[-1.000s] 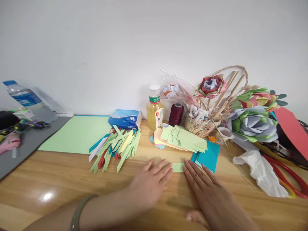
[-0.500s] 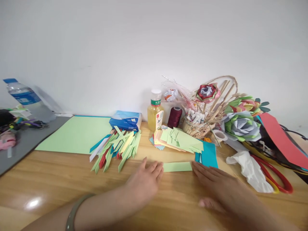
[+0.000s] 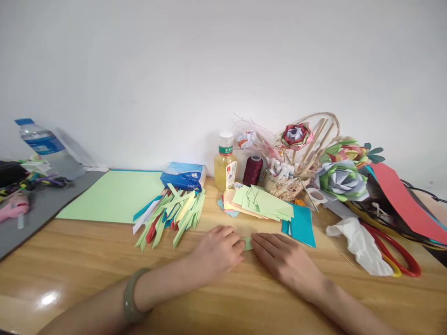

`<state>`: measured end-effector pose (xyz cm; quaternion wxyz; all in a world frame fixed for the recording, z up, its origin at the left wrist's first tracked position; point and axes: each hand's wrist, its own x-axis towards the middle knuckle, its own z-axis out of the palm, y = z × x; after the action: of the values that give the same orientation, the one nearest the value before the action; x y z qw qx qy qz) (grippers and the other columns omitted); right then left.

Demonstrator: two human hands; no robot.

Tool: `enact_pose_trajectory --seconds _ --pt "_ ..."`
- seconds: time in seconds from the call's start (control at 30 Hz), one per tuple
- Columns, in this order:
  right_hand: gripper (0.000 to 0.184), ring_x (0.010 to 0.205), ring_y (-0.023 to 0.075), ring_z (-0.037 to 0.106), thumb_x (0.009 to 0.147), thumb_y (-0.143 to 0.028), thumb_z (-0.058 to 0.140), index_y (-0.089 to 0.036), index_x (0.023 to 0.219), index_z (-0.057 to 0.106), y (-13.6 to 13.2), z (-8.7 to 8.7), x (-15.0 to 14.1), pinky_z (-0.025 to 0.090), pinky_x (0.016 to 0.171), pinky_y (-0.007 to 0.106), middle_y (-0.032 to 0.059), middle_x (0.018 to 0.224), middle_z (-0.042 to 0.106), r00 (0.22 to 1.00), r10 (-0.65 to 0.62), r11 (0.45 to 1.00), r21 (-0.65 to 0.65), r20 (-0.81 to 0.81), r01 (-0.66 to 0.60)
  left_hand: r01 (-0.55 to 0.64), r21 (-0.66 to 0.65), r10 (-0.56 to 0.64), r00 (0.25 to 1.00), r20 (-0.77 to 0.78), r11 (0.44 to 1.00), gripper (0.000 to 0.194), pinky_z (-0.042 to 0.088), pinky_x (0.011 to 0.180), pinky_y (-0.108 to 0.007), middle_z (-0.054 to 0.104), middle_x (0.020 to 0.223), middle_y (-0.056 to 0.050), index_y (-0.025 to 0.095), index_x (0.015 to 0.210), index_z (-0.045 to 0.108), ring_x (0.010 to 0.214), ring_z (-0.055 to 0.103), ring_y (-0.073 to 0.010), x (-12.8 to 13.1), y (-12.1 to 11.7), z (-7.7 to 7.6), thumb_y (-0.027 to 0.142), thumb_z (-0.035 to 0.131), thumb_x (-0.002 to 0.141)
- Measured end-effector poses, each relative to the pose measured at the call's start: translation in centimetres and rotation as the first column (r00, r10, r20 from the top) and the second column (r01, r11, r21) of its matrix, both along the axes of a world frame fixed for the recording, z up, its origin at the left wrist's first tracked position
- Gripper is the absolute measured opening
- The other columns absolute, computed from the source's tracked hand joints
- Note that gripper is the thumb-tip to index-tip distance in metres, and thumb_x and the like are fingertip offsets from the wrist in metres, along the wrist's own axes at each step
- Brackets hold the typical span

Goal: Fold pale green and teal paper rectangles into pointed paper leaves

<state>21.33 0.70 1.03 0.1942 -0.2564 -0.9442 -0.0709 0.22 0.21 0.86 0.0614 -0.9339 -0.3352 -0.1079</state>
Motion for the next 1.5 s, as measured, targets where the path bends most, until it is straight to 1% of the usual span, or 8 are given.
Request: enact_pose_trajectory --seconds 0.13,0.3,0.6,0.83,0.97,1.03,1.33,1.5 --pt "0.032 0.072 0.0191 0.065 0.092 -0.011 0.035 -0.013 0.085 0.066 -0.4 0.5 -0.5 0.051 0.063 0.031 0.0086 0.077 0.069 0.993 -0.096 0.992 -0.084 -0.076 0.089 0.017 0.021 -0.019 0.994 0.104 1.000 0.021 0.045 0.070 -0.029 0.062 0.073 -0.003 0.015 0.078 0.063 0.078 0.056 -0.0178 0.1 0.1 -0.5 0.015 0.046 0.090" --pt "0.028 0.065 0.0141 0.063 0.092 -0.018 0.036 -0.019 0.090 0.064 -1.3 1.3 -0.7 0.047 0.057 0.023 0.0039 0.074 0.067 0.969 -0.185 0.944 -0.302 -0.161 0.131 0.054 -0.207 0.034 0.916 0.399 0.977 0.026 0.043 0.069 -0.025 0.067 0.075 -0.002 0.016 0.083 0.067 0.071 0.057 -0.0140 0.4 -0.3 0.5 0.020 0.043 0.093" --pt "0.038 0.061 0.0148 0.059 0.093 -0.037 0.038 -0.019 0.073 0.064 0.1 2.5 1.4 0.044 0.053 0.023 0.0013 0.068 0.065 0.905 -0.376 0.709 -0.690 -0.200 0.143 -0.071 -0.678 0.468 0.775 0.425 0.732 0.029 0.034 0.057 -0.023 0.055 0.058 0.001 0.017 0.057 0.053 0.058 0.049 -0.0130 -0.2 0.6 2.8 0.024 0.044 0.084" --pt "0.041 0.063 0.0173 0.059 0.093 -0.046 0.035 -0.019 0.078 0.062 0.9 2.6 3.5 0.049 0.060 0.029 0.0038 0.069 0.064 0.791 -0.543 0.751 -0.585 -0.282 0.307 -0.004 -0.779 0.584 0.664 0.466 0.627 0.031 0.033 0.056 -0.023 0.043 0.053 0.004 0.019 0.055 0.039 0.055 0.044 -0.0124 -0.6 1.4 2.7 0.036 0.041 0.081" --pt "0.045 0.096 0.0254 0.061 0.084 -0.048 0.056 -0.018 0.116 0.056 -0.3 2.2 1.8 0.051 0.081 0.039 0.0118 0.106 0.066 0.915 -0.311 0.900 -0.389 -0.258 0.196 0.076 -0.823 0.608 0.636 0.474 0.563 0.029 0.037 0.057 -0.023 0.044 0.055 0.004 0.018 0.056 0.042 0.057 0.045 -0.0122 -0.3 1.2 2.3 0.036 0.045 0.079" --pt "0.034 0.093 0.0240 0.061 0.088 -0.039 0.052 -0.019 0.115 0.058 -0.8 1.9 0.9 0.051 0.077 0.037 0.0107 0.102 0.067 0.951 -0.242 0.902 -0.406 -0.192 0.148 0.116 -0.838 0.620 0.620 0.480 0.533 0.029 0.039 0.058 -0.023 0.043 0.055 0.004 0.018 0.058 0.043 0.057 0.045 -0.0117 -0.1 1.1 2.4 0.037 0.047 0.079" --pt "0.029 0.065 0.0144 0.055 0.081 -0.042 0.062 -0.020 0.100 0.066 -1.4 1.5 -0.3 0.045 0.057 0.025 0.0008 0.078 0.065 0.847 -0.464 0.506 -0.863 -0.260 0.012 0.449 -0.822 0.659 0.506 0.557 0.350 0.048 0.043 0.062 -0.024 0.053 0.077 0.002 0.016 0.104 0.049 0.067 0.052 -0.0117 0.8 0.7 1.3 0.042 0.069 0.069" --pt "0.038 0.076 0.0168 0.060 0.079 -0.044 0.063 -0.017 0.105 0.060 -1.6 1.0 -1.1 0.047 0.067 0.027 0.0033 0.084 0.066 0.808 -0.478 0.273 -0.933 -0.344 -0.236 0.415 -0.840 0.685 0.498 0.532 0.351 0.032 0.044 0.077 -0.030 0.063 0.089 -0.005 0.013 0.092 0.058 0.083 0.059 -0.0183 1.3 0.4 0.5 0.027 0.071 0.067"
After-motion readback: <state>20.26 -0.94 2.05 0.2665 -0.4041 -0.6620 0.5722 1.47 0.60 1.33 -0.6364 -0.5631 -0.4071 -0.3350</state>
